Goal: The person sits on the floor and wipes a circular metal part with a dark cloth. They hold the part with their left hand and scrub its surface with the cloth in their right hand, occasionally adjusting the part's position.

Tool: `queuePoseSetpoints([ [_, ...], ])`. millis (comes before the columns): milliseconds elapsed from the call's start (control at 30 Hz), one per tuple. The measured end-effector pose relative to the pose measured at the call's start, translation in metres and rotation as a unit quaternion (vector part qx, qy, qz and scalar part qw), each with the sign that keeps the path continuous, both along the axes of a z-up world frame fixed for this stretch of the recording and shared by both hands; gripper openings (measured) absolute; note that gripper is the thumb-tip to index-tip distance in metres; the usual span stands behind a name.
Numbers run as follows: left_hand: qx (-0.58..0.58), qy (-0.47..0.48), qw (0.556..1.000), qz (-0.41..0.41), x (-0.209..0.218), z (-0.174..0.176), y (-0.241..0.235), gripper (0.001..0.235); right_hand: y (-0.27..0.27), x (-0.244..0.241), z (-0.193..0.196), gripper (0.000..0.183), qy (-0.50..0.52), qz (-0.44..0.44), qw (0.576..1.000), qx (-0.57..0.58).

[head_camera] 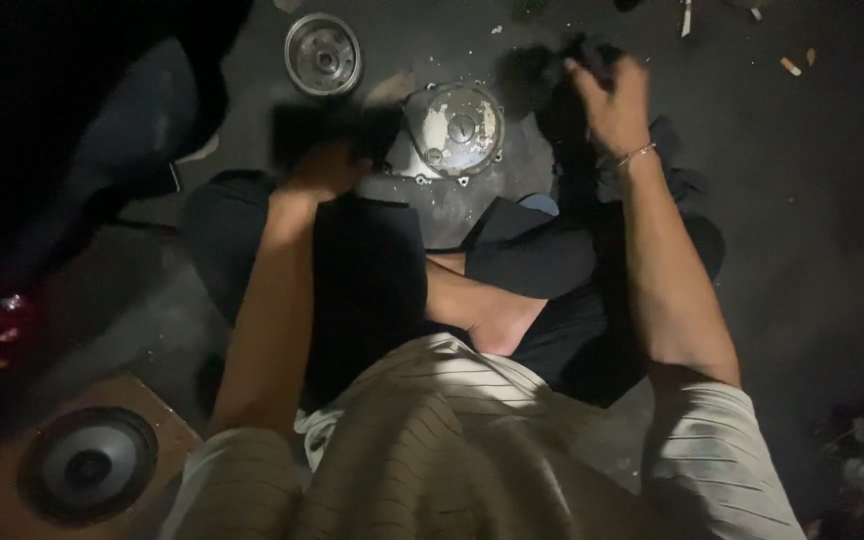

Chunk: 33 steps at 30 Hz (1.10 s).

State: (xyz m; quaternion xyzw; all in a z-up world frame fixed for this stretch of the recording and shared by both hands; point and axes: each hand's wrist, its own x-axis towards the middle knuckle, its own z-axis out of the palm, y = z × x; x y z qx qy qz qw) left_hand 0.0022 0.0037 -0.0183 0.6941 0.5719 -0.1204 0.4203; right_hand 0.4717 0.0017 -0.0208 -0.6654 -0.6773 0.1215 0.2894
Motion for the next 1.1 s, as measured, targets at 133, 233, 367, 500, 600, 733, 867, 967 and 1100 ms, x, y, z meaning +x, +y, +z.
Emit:
queuePoseSetpoints([
  [133, 0.025, -0.004, 1.0, 0.006, 0.005, 0.044, -0.01, 0.039, 0.009, -0.009, 0.018, 0.042, 0.049, 0.003, 0.995, -0.088],
  [233, 0.003, 0.002, 1.0, 0.01, 0.002, 0.033, 0.0, 0.044, 0.029, 0.0, -0.008, 0.033, -0.028, 0.037, 0.999, 0.009],
  [367, -0.011, -0.023, 0.999, 0.03, 0.0, 0.013, 0.001, 0.043, 0.043, 0.01, -0.019, 0.021, 0.055, 0.083, 0.995, -0.028],
  [500, 0.036, -0.028, 0.999, 0.002, -0.001, 0.009, 0.0, 0.044, 0.016, -0.012, 0.033, 0.028, -0.19, 0.051, 0.979, 0.062],
  [600, -0.025, -0.008, 0.999, 0.039, 0.011, 0.042, 0.0, 0.037, -0.01, -0.024, 0.04, 0.067, 0.122, -0.093, 0.959, -0.238],
  [733, -0.053, 0.002, 0.997, 0.057, 0.01, 0.048, -0.002, 0.043, -0.025, -0.029, 0.052, 0.026, -0.001, -0.018, 1.0, 0.023],
  [867, -0.071, 0.016, 0.995, 0.066, 0.013, 0.051, -0.001, 0.065, -0.035, -0.015, 0.018, 0.028, 0.082, -0.013, 0.985, -0.152],
  [967, -0.061, 0.011, 0.997, 0.048, 0.013, 0.06, 0.0, 0.055, -0.032, 0.019, 0.013, 0.038, -0.029, -0.118, 0.989, -0.081],
  [1100, -0.06, -0.003, 0.997, 0.055, 0.012, 0.051, 0.002, 0.056, -0.04, -0.028, 0.088, 0.024, -0.034, 0.011, 0.997, 0.073],
])
